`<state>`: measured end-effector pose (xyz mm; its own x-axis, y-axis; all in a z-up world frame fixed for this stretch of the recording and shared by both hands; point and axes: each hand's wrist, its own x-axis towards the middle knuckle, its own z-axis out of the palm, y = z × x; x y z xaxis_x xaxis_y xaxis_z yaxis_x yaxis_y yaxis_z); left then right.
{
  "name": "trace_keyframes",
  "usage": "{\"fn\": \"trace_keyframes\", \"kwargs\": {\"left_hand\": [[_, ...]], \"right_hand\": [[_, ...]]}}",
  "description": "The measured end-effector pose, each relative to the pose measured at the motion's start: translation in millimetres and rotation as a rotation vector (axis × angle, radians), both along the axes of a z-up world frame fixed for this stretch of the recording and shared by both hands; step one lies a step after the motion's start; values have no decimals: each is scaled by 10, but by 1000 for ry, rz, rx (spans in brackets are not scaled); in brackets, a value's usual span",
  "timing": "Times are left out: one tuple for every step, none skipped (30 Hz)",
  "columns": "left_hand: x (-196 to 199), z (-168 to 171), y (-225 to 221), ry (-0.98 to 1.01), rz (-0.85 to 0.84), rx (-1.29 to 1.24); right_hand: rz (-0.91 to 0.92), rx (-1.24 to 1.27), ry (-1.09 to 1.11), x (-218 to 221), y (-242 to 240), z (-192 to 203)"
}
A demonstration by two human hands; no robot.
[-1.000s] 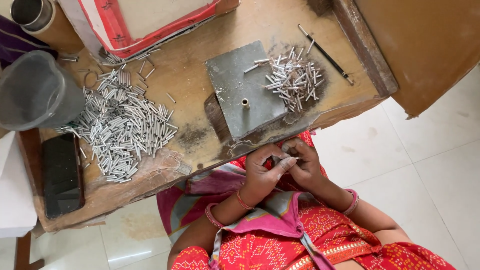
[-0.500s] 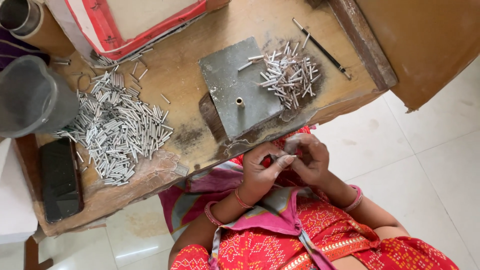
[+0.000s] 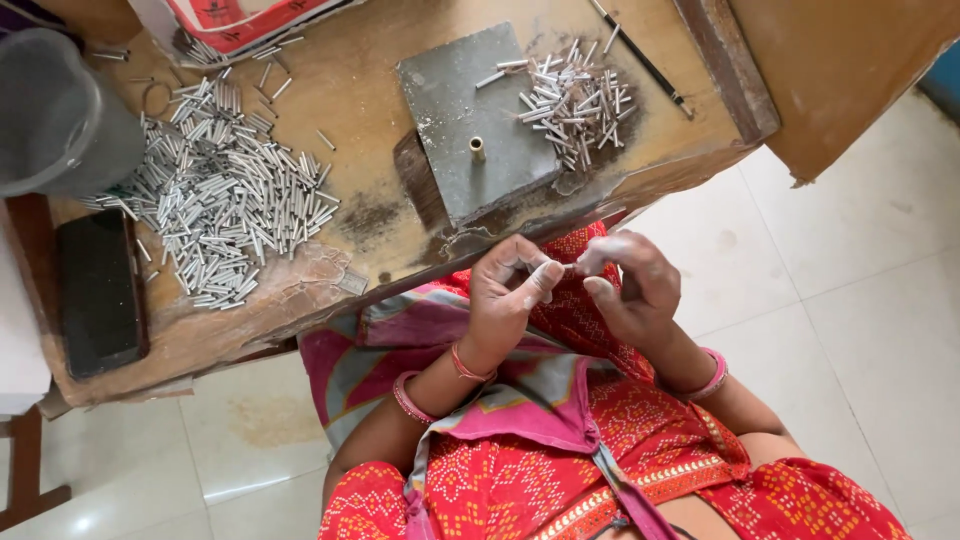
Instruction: The worker is assembling or preparing small metal pins and components on a workbench.
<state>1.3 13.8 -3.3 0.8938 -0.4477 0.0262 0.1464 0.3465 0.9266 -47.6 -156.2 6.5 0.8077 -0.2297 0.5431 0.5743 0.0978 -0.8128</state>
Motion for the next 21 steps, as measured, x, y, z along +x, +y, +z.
{"fn": "trace_keyframes", "kwargs": {"left_hand": [[-13, 4, 4, -8, 0, 0], [-28, 6, -2, -24, -28, -10], [-39, 5, -8, -39, -56, -21], [-42, 11, -20, -42, -58, -25], [-42, 15, -32, -54, -46, -4], [-51, 16, -30, -64, -30, 20], [-64, 23, -42, -65, -29, 19], [-63, 33, -51, -66, -13, 17], [-61, 44, -60, -67, 3, 15], [-58, 56, -85, -70, 4, 13], [-55, 66, -109, -123, 65, 16], [-78, 74, -128, -169, 126, 21], [-84, 78, -144, -165, 126, 21], [-74, 86, -154, -108, 169, -30], [-68, 98, -161, -50, 211, -81], [-67, 122, -126, -54, 211, -80], [-68, 149, -86, -68, 207, -89], [-61, 177, -52, -86, 208, -101], [-63, 199, -27, -93, 212, -103], [-88, 216, 7, -121, 173, -93], [-115, 229, 44, -149, 133, -83]], "right_hand": [[0, 0, -8, -3, -4, 9], [-78, -222, -47, -12, -17, 21], [-158, -445, -86, -17, -30, 32], [-161, -448, -88, -19, -43, 54], [-188, -479, -85, -19, -55, 73], [-212, -508, -81, -23, -56, 86], [-211, -508, -82, -21, -58, 86], [-203, -499, -88, -9, -57, 87], [-196, -489, -93, 4, -57, 89], [-196, -490, -97, 14, -23, 102], [-220, -483, -94, 24, 12, 113], [-243, -475, -85, 8, 52, 122], [-242, -476, -81, 2, 109, 156], [-289, -491, -91, 10, 173, 191], [-337, -506, -101, 15, 238, 230], [-339, -504, -104, 17, 255, 244], [-295, -495, -114, 16, 277, 261], [-247, -489, -128, 29, 291, 283], [-245, -490, -137, 68, 249, 329], [-217, -501, -149, 89, 215, 373], [-190, -511, -162, 109, 185, 412]]}}
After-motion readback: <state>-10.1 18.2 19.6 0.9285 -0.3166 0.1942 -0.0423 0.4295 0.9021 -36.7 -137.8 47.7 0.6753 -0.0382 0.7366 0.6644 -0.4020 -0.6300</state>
